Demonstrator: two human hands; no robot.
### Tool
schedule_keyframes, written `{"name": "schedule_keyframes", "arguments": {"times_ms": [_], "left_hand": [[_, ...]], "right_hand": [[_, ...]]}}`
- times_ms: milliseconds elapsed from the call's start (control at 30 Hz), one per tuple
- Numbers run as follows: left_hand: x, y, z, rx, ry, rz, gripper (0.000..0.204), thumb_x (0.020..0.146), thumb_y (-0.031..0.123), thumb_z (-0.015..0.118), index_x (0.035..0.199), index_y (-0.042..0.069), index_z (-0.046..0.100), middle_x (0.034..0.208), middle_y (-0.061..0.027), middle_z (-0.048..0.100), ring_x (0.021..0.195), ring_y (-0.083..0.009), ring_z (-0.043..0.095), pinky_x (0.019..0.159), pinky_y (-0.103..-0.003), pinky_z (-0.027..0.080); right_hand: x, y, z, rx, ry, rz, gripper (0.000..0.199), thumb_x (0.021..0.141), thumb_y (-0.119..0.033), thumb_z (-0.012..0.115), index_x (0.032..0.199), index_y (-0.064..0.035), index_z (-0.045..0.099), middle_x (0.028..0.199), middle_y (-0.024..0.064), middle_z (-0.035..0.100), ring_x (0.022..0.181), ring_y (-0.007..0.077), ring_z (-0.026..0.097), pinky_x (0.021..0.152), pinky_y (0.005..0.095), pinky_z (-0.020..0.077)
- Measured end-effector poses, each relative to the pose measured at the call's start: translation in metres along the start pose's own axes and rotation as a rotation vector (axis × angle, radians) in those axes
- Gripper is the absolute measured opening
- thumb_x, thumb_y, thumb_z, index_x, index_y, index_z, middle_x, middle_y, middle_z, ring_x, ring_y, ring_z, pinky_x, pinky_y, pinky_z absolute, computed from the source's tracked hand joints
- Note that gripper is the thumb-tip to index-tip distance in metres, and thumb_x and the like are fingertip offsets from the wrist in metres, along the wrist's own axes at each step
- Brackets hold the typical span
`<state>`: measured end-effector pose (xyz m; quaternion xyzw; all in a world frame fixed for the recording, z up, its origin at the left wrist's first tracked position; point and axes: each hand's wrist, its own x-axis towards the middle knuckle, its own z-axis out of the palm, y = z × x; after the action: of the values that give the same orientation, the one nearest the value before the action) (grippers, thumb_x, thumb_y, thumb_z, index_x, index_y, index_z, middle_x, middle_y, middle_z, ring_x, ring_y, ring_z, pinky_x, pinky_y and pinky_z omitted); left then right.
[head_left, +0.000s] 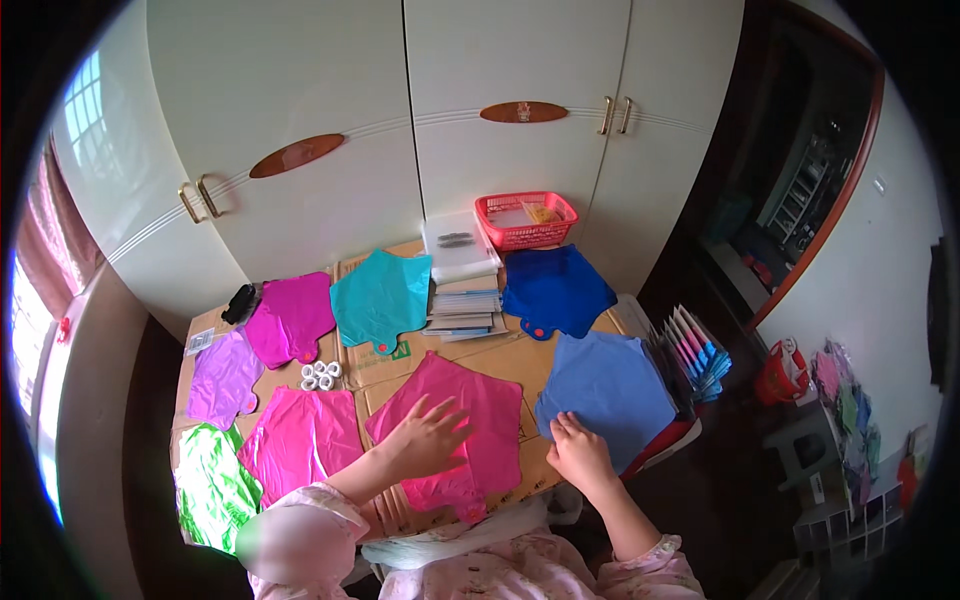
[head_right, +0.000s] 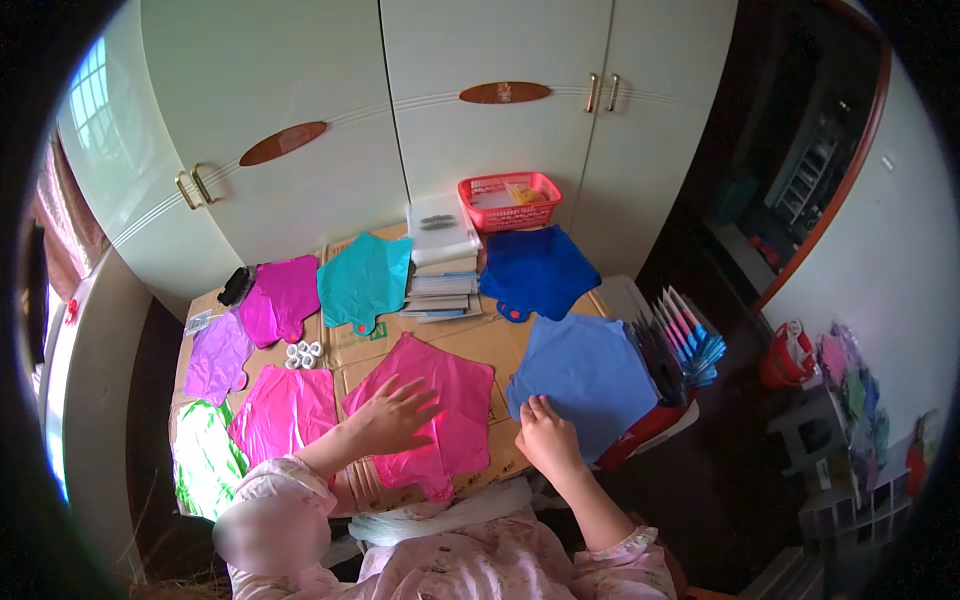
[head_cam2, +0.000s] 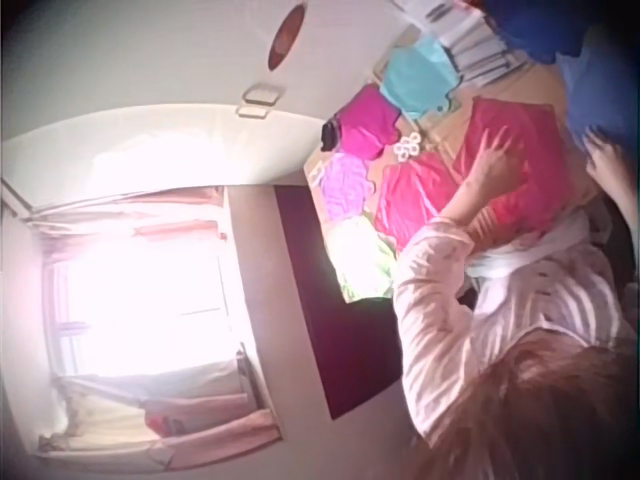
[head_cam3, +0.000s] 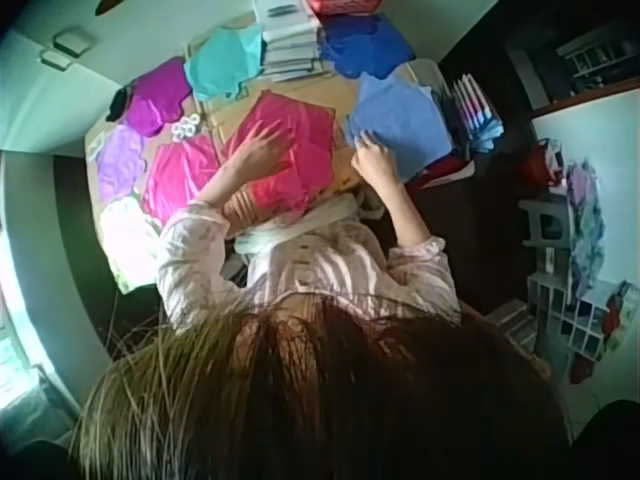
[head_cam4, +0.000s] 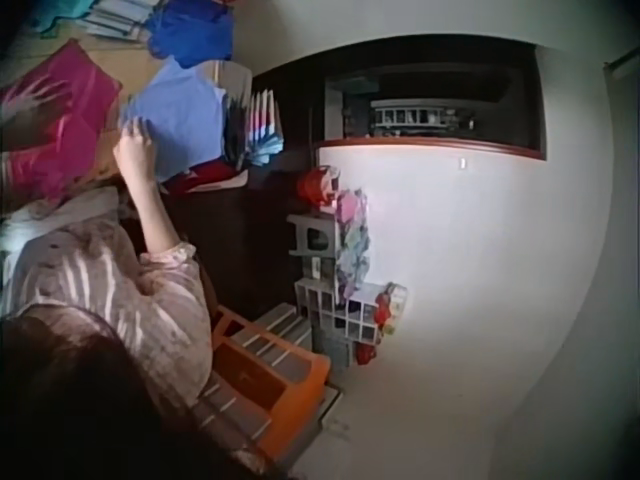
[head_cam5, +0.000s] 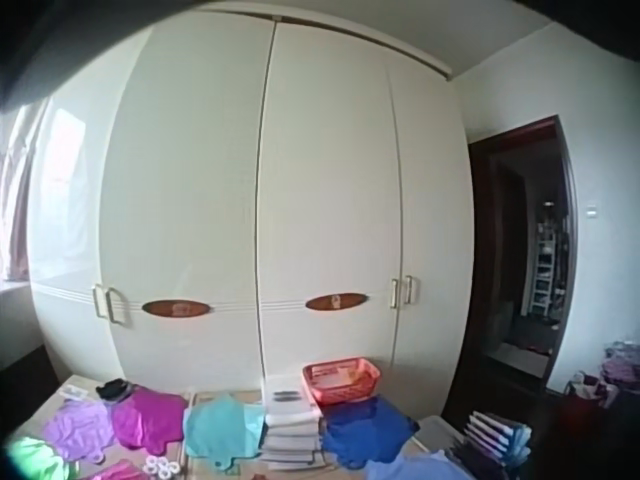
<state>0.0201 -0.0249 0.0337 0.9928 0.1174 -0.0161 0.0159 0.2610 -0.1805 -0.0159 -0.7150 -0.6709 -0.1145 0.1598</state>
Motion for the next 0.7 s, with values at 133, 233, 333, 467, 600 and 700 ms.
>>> {"name": "schedule_keyframes", "arguments": {"times_ms": [133, 233, 333, 467, 600, 700], "left_hand": [[0.032, 0.015, 0.000, -0.015, -0.020, 0.078, 0.058, 0.086, 0.049, 0.056, 0.127, 0.009, 0.052, 0.138, -0.0122, 0.044, 0.134, -0.0342, 0.033, 0.107, -0.056, 0.027], [0.047, 0.025, -0.008, 0.020, -0.049, 0.063, 0.058, 0.085, 0.049, 0.057, 0.128, 0.009, 0.051, 0.138, -0.0128, 0.043, 0.134, -0.0346, 0.032, 0.107, -0.056, 0.028], [0.043, 0.026, -0.010, 0.026, -0.038, 0.009, 0.060, 0.085, 0.048, 0.057, 0.128, 0.008, 0.050, 0.139, -0.0135, 0.042, 0.134, -0.0352, 0.031, 0.107, -0.056, 0.028], [0.025, 0.020, -0.002, -0.027, -0.034, -0.018, 0.061, 0.084, 0.047, 0.059, 0.129, 0.007, 0.049, 0.138, -0.0137, 0.043, 0.134, -0.0345, 0.032, 0.106, -0.055, 0.029], [0.015, 0.026, -0.003, -0.024, -0.039, 0.059, 0.060, 0.085, 0.046, 0.058, 0.129, 0.006, 0.049, 0.137, -0.0130, 0.045, 0.132, -0.0323, 0.036, 0.107, -0.051, 0.031], [0.013, 0.034, -0.007, -0.016, 0.017, 0.103, 0.058, 0.084, 0.045, 0.060, 0.126, 0.006, 0.052, 0.133, -0.0126, 0.048, 0.129, -0.0310, 0.040, 0.105, -0.049, 0.033]], "right_hand": [[-0.006, -0.007, 0.003, -0.081, -0.033, -0.031, 0.027, 0.076, -0.009, 0.057, 0.100, 0.0035, 0.064, 0.106, 0.0179, 0.066, 0.102, 0.0268, 0.064, 0.073, 0.0354, 0.0572], [-0.009, -0.008, 0.009, 0.046, 0.065, 0.051, 0.014, 0.076, -0.009, 0.060, 0.088, -0.0004, 0.063, 0.100, 0.0149, 0.067, 0.097, 0.0242, 0.066, 0.070, 0.0346, 0.0572], [-0.007, -0.005, 0.005, 0.185, 0.114, 0.157, 0.009, 0.076, -0.010, 0.063, 0.079, -0.0020, 0.061, 0.095, 0.0114, 0.068, 0.091, 0.0238, 0.067, 0.070, 0.0359, 0.0565], [-0.005, -0.004, -0.004, 0.266, 0.046, 0.135, 0.023, 0.076, -0.018, 0.068, 0.089, 0.0001, 0.062, 0.101, 0.0152, 0.066, 0.097, 0.0273, 0.064, 0.079, 0.0375, 0.0540], [-0.022, -0.015, -0.026, 0.211, -0.074, 0.031, 0.055, 0.073, -0.033, 0.074, 0.111, 0.0035, 0.058, 0.116, 0.0207, 0.060, 0.115, 0.0320, 0.055, 0.095, 0.0382, 0.0462], [-0.046, -0.017, -0.035, 0.241, -0.206, -0.054, 0.082, 0.070, -0.043, 0.075, 0.127, 0.0068, 0.044, 0.133, 0.0230, 0.046, 0.127, 0.0369, 0.042, 0.104, 0.0405, 0.0376]]}}
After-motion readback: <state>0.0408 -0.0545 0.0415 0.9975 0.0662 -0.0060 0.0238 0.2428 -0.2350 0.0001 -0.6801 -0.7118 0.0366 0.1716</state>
